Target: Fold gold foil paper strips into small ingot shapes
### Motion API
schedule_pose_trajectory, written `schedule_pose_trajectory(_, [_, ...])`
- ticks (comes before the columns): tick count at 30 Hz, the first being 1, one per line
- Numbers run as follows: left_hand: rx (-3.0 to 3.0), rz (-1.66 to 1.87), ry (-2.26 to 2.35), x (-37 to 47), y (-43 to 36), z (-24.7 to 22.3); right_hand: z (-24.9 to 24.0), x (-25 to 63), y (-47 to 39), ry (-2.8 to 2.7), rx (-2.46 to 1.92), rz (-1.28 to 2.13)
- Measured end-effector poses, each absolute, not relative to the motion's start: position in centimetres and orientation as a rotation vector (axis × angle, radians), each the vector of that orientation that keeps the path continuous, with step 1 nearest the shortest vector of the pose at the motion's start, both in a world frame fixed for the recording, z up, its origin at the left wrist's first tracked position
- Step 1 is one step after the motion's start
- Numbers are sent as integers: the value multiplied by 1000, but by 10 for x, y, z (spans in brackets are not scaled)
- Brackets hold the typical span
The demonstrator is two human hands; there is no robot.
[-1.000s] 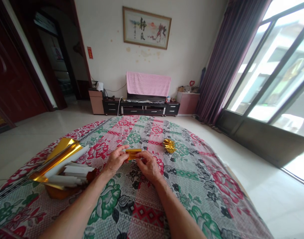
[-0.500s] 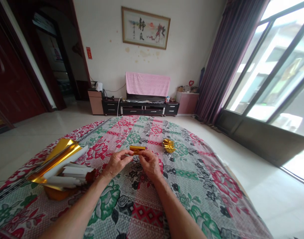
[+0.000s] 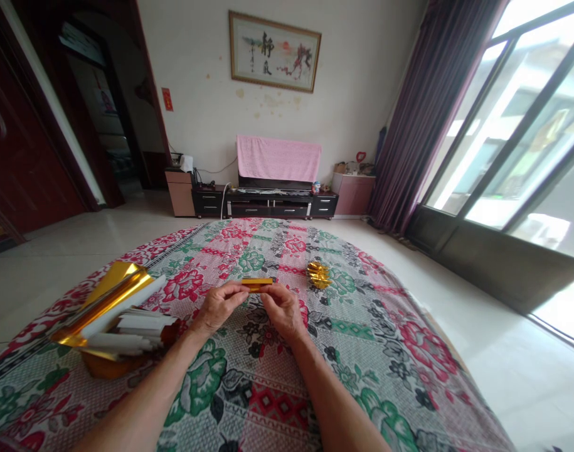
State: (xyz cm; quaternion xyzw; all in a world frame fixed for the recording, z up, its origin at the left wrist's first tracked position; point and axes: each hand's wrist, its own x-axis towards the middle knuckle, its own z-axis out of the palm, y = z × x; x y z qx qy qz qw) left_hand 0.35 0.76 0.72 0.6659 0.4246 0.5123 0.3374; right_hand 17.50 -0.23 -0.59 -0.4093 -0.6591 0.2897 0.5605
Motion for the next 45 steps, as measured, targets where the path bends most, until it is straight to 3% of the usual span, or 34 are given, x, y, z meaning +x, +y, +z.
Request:
schedule_pose_trajectory(26, [1542, 1376, 1139, 12, 7, 5, -9, 167, 2, -1171, -826, 1046])
schedule_pose_trajectory(45, [1463, 1405, 1080, 14, 11, 0, -9, 168, 2, -1150, -862, 1103])
